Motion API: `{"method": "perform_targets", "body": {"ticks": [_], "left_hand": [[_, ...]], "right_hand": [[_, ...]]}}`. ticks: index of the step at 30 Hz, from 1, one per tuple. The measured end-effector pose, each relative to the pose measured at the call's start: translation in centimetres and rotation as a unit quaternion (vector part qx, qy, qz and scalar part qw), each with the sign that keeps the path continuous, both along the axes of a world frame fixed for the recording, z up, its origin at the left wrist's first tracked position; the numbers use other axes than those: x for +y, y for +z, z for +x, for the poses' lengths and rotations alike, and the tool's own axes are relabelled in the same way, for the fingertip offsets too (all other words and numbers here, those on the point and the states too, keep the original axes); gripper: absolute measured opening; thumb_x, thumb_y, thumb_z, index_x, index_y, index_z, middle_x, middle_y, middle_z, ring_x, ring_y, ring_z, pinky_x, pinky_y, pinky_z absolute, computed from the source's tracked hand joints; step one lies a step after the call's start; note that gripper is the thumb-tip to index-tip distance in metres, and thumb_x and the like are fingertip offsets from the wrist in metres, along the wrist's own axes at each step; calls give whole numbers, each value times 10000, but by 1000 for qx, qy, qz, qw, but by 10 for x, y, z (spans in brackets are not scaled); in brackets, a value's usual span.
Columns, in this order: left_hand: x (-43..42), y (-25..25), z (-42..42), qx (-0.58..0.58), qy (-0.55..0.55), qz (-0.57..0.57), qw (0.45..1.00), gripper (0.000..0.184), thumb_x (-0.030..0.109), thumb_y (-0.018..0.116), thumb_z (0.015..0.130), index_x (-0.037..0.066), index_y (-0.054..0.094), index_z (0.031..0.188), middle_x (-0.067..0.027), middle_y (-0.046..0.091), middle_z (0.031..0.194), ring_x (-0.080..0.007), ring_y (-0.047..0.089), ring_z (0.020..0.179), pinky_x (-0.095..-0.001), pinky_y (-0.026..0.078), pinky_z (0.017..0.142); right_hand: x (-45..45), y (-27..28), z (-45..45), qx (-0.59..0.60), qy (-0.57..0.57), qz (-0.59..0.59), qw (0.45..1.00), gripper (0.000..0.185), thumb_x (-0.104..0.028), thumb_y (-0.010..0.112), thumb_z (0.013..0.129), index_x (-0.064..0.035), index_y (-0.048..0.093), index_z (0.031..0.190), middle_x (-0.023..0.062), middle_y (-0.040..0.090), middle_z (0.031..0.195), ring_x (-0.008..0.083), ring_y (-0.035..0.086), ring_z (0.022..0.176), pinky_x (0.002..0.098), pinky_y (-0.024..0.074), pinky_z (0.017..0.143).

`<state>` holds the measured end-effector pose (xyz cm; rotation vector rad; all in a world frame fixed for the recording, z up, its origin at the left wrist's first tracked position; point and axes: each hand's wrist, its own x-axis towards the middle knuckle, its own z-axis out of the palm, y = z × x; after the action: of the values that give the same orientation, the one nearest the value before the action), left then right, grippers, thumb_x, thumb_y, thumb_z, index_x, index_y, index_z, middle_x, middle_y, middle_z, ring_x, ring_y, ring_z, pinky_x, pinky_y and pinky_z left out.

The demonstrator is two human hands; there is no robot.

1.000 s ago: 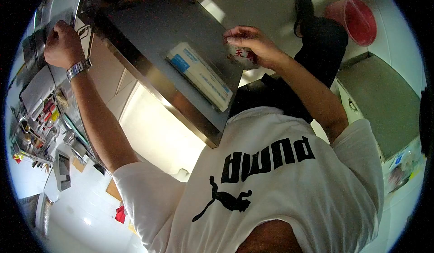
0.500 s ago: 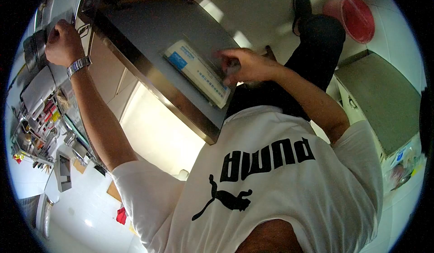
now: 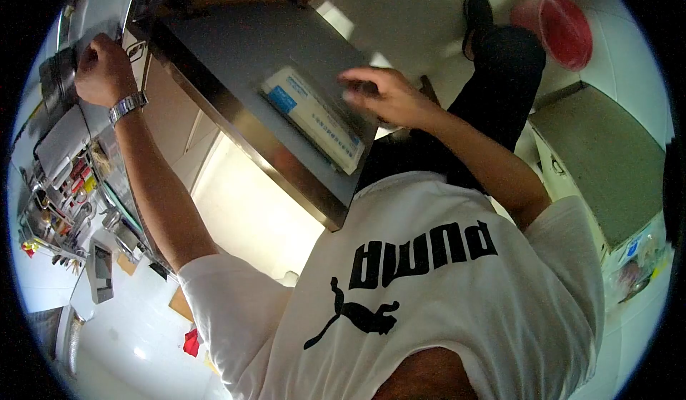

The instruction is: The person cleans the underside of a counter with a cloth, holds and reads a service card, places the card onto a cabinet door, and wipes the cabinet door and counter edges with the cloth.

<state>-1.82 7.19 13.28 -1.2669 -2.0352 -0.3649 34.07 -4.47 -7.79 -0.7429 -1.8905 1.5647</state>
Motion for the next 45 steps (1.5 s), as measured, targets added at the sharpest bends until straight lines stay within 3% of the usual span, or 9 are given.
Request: {"method": "perform_targets", "body": {"ticks": [3,6,9,11,15,31,36,42,45], "left_hand": [[-3,2,8,-26,-17,9,999,357,347,510,714,39,686,673,-207,589,580,-358,621,551,-428,477,522],[-2,1,6,-20,-20,0,1000,352,343,512,714,40,688,683,-211,592,594,-366,619,556,-433,482,533],[-2,1,11,-51,9,7,999,354,344,508,717,41,691,696,-215,591,601,-378,608,549,-433,486,537],[-3,0,7,-64,-47,18,997,366,358,499,720,49,695,706,-213,589,594,-381,603,547,-437,487,539],[-4,0,16,-9,-23,14,1000,373,367,486,726,59,697,711,-206,587,583,-377,601,541,-437,484,533],[-5,1,10,13,-24,-30,999,361,360,488,733,73,688,646,-174,574,530,-360,596,507,-415,476,498],[-4,2,13,41,-30,-27,998,363,358,490,739,68,684,638,-174,573,532,-360,588,498,-415,468,488],[-12,5,22,-35,-72,43,996,354,350,481,756,74,676,648,-172,586,563,-369,590,520,-412,466,493],[-19,2,24,-9,-20,-28,999,368,382,484,763,80,686,697,-144,608,575,-348,615,549,-411,479,520]], "right_hand": [[57,61,-14,-58,113,-234,964,389,-271,554,903,-41,525,1216,67,604,904,133,596,756,286,517,621],[92,44,-66,13,139,-206,968,396,-291,555,900,-35,537,1202,79,630,944,153,609,797,316,517,702],[119,20,-109,164,153,77,972,388,-289,567,886,-10,567,1156,84,647,931,159,617,776,314,515,706],[137,25,-118,59,442,-162,880,383,-273,606,842,27,597,1080,87,646,892,151,611,750,291,510,688],[148,21,-130,-32,563,-285,775,384,-228,677,755,60,605,999,108,646,888,144,604,766,287,499,700],[170,36,-138,-27,645,-177,743,271,-170,712,757,49,644,902,61,651,779,96,582,691,238,474,643],[191,2,-159,-10,578,-213,787,285,-196,681,802,21,632,981,62,657,845,115,599,753,265,487,619],[240,36,-140,-71,39,-283,956,220,-208,634,829,-16,673,930,29,644,787,88,491,575,260,383,489],[262,-1,-70,-3,72,-289,955,272,-199,605,848,-4,630,1036,74,631,929,139,533,668,236,419,592]]}}
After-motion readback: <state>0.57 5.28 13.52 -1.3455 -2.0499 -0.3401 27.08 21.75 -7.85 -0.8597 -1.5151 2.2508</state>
